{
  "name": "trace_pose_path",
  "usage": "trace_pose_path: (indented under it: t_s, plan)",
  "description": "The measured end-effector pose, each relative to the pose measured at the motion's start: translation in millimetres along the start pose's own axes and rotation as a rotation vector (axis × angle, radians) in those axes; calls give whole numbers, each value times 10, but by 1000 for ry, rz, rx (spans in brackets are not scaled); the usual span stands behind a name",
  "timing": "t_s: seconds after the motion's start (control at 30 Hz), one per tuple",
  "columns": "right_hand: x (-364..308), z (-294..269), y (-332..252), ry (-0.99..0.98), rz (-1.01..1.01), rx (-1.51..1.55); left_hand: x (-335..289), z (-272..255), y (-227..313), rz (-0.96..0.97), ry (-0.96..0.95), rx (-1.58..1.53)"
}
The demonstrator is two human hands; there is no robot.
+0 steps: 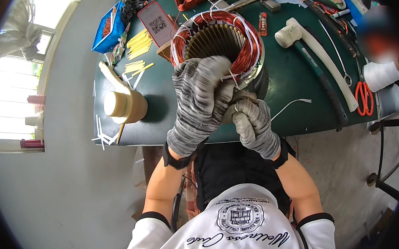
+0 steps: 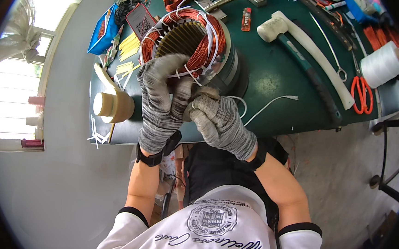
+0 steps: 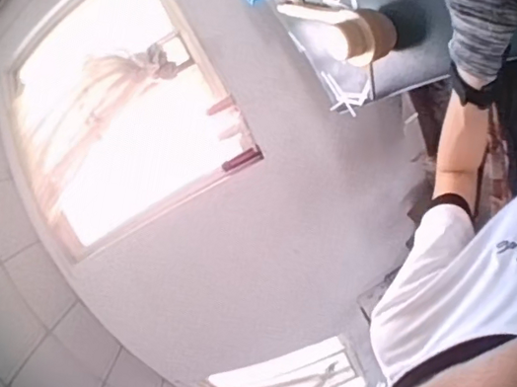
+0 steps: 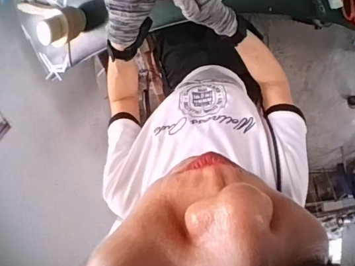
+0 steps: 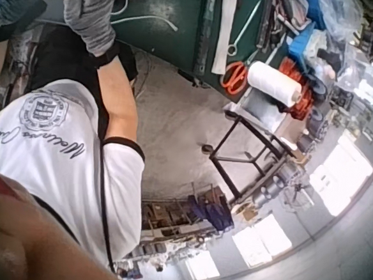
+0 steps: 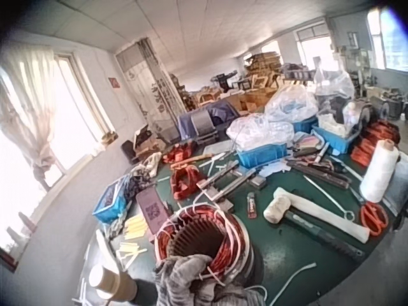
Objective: Tying strings to secure copper coils and using a mallet to shape the windings of a motor stator.
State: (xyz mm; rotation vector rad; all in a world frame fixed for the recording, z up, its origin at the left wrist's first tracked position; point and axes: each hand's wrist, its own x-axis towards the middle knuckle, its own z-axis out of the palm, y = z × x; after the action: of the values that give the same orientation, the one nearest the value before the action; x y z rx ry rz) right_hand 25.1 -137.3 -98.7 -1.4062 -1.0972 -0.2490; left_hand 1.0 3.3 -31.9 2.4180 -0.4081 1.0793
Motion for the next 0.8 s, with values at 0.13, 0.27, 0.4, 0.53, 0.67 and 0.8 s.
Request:
trace_pose_path:
  t_s: [0.13, 0.27, 0.4, 0.53, 0.67, 0.8]
  plan:
    - [-52, -138, 57, -48, 88, 10, 165, -38, 186, -89, -204, 300]
    - [-238, -978, -456, -132, 595, 186, 137, -40, 39, -48, -142, 188]
    - [-1968, -2310, -575, -381, 614, -924, 160, -225, -34, 15, -197, 169]
    - [-2300, -2162, -996, -523, 935, -1040, 199, -200, -45, -32, -306, 67]
    - [-675, -1247, -858, -151, 522, -263, 421, -455, -160, 176, -480, 220]
    - [149, -747, -553, 231, 263, -336, 399, -368, -179, 80, -521, 232]
